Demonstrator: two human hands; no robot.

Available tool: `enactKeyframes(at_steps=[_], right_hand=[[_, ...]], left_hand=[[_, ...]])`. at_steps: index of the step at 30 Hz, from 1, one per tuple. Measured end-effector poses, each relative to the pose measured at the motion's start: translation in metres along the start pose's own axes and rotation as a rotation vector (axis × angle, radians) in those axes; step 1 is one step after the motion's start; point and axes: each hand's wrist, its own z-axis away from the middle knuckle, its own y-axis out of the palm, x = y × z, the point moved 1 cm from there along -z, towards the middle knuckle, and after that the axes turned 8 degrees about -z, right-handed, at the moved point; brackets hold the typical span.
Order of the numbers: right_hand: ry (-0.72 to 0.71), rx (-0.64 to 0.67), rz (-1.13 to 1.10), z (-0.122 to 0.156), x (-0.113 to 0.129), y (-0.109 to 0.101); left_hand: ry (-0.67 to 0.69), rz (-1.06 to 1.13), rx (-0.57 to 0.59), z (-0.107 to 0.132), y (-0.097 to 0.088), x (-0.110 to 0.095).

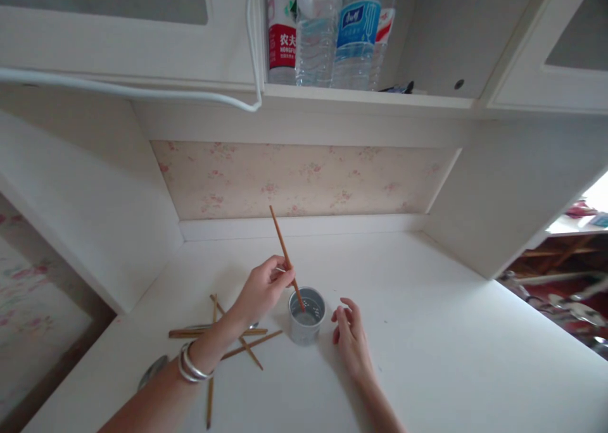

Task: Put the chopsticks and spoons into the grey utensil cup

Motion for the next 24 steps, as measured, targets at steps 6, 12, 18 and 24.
enactKeyframes(at_steps=[6, 12, 18, 24], right_hand=[[-0.008, 0.034, 0.021, -0.001, -0.005, 0.001], [-0.020, 0.029, 0.000, -0.001, -0.008, 0.001], [-0.023, 0.036, 0.016, -0.001, -0.009, 0.000], [-0.046, 0.040, 0.046, -0.001, -0.009, 0.000]], left_hand=[[0.016, -0.150, -0.018, -0.010, 0.028, 0.030], [0.105, -0.293, 0.000, -0.007, 0.040, 0.046], [0.097, -0.268, 0.010, -0.006, 0.044, 0.053], [0.107, -0.306, 0.037, -0.005, 0.045, 0.050]])
